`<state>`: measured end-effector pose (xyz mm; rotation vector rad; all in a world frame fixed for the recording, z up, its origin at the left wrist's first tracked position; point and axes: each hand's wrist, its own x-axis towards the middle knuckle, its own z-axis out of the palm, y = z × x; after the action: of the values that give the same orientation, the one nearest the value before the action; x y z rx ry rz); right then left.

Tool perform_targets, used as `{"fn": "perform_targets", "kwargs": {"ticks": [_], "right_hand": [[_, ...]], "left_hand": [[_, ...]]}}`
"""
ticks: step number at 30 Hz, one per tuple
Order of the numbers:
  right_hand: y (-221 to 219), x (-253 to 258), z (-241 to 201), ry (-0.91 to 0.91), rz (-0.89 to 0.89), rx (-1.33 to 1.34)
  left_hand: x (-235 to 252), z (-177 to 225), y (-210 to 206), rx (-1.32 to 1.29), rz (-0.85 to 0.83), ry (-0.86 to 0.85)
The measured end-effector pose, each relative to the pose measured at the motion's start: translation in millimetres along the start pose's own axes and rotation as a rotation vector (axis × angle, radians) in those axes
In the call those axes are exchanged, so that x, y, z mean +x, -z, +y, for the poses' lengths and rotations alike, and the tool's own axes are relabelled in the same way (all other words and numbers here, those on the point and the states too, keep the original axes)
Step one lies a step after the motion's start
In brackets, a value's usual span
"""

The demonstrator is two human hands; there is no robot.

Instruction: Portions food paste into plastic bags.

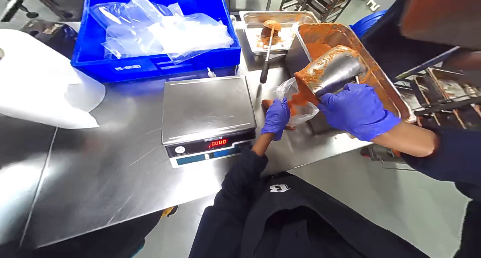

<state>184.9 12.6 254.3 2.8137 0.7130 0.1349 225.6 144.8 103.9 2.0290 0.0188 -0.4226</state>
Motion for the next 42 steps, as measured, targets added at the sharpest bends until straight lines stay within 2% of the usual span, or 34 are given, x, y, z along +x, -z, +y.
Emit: {"fn": "perform_targets", "kwargs": {"ticks": [9, 15, 19, 24, 30, 36, 42], "right_hand": [[5, -2, -21, -0.037, -0.105, -0.034], [15, -3, -33, -0.042, -0.147, -0.088], [8, 3, -38, -0.041, -0.287, -0.098], [3, 6, -42, -0.078, -0.346, -0.081], [4, 0, -18, -0.139, -0.145, 0.051], [2, -3, 11, -0.305, -0.012, 0.263], [11, -15, 40, -0.621, 0.046, 0.632]], "left_hand": [[-6, -14, 2, 0.020, -0.024, 0.090], [-15, -14, 10, -0.046, -0.016, 0.058], [-16, -15, 9, -0.075, -0.031, 0.057], [-16, -18, 8, -0.086, -0.025, 0.044], [-17, -16, 8, -0.072, -0.013, 0.064], [-14, -16, 5, -0.038, 0.006, 0.042], [-13, -16, 3, -0.021, 0.010, 0.039]]}}
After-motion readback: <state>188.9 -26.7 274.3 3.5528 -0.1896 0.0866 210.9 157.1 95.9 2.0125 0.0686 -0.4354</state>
